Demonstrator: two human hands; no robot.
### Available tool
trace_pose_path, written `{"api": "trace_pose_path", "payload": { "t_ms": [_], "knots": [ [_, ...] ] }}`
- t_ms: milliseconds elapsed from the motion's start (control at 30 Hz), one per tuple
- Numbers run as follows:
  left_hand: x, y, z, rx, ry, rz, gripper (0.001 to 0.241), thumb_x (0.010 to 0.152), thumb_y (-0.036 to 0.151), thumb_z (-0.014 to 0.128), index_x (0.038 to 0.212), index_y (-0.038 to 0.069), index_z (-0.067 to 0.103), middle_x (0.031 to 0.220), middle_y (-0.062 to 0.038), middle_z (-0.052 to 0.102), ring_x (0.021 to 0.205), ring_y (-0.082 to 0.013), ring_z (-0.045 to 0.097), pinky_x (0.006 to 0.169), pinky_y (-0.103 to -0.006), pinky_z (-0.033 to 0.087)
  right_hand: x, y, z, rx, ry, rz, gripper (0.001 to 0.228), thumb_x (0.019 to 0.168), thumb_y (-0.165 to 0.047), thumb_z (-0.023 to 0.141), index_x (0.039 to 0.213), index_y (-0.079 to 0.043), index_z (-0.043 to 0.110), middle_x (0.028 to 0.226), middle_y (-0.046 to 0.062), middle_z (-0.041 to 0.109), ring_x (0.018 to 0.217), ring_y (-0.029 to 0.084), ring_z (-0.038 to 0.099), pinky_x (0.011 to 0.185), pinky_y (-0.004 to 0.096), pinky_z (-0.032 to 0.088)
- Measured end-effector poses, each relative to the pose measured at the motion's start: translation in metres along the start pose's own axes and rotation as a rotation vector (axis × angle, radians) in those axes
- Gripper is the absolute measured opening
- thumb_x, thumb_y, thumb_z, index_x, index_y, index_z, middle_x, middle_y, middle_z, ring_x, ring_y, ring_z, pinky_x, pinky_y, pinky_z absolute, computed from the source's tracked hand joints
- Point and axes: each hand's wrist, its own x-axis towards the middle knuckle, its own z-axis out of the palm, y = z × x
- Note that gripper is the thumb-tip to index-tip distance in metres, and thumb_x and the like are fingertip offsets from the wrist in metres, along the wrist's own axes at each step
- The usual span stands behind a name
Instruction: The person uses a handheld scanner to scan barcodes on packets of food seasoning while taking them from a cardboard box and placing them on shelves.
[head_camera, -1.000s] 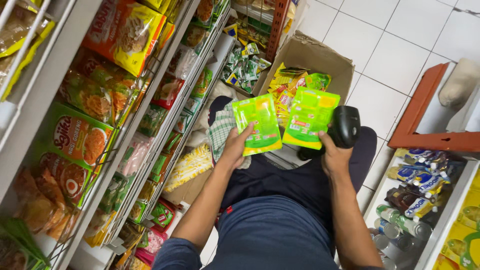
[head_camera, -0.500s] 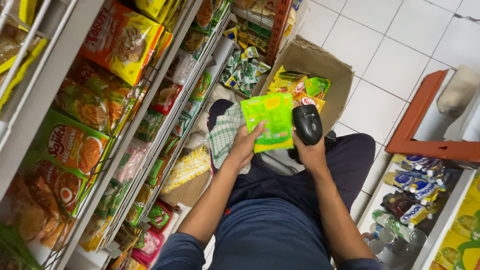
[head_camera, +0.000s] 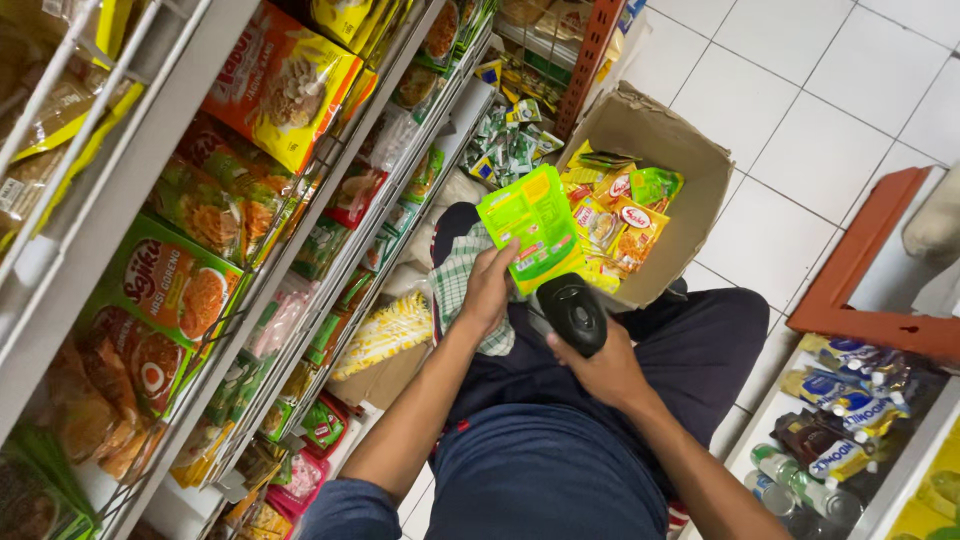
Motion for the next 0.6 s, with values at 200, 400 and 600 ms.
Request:
{"api": "trace_pose_path", "payload": {
  "t_ms": [200, 400, 600],
  "knots": [
    [-0.004, 0.000, 0.005, 0.119, -0.075, 0.042, 0.038, 0.109, 0.023, 0.052, 0.129, -0.007, 0.065, 0.124, -0.011, 0.071, 0.112, -0.0145, 0.066, 0.100, -0.0284, 0.051, 0.003, -0.022, 0.007, -0.039, 0.057, -0.367, 0.033, 0.084, -0.019, 0.080, 0.109, 0.000, 0.068, 0.093, 0.012, 0.075, 0.081, 0.023, 0.073, 0.076, 0.035, 0.057],
    [-0.009, 0.006, 0.010, 0.222, -0.065, 0.060, 0.039, 0.109, 0.025, 0.051, 0.129, -0.005, 0.065, 0.123, -0.009, 0.072, 0.110, -0.0133, 0.066, 0.099, -0.0280, 0.051, 0.004, -0.020, 0.010, 0.029, 0.010, -0.066, 0.029, 0.086, -0.019, 0.080, 0.106, -0.002, 0.068, 0.085, 0.014, 0.076, 0.074, 0.026, 0.073, 0.072, 0.036, 0.059],
    [-0.011, 0.013, 0.017, 0.588, -0.076, 0.226, 0.037, 0.109, 0.028, 0.054, 0.119, -0.003, 0.071, 0.111, -0.008, 0.076, 0.100, -0.0109, 0.066, 0.089, -0.0282, 0.054, 0.014, -0.021, 0.002, -0.064, 0.297, -0.305, 0.045, 0.077, -0.014, 0.086, 0.114, 0.000, 0.064, 0.100, 0.012, 0.072, 0.087, 0.023, 0.071, 0.079, 0.036, 0.056]
  ]
}}
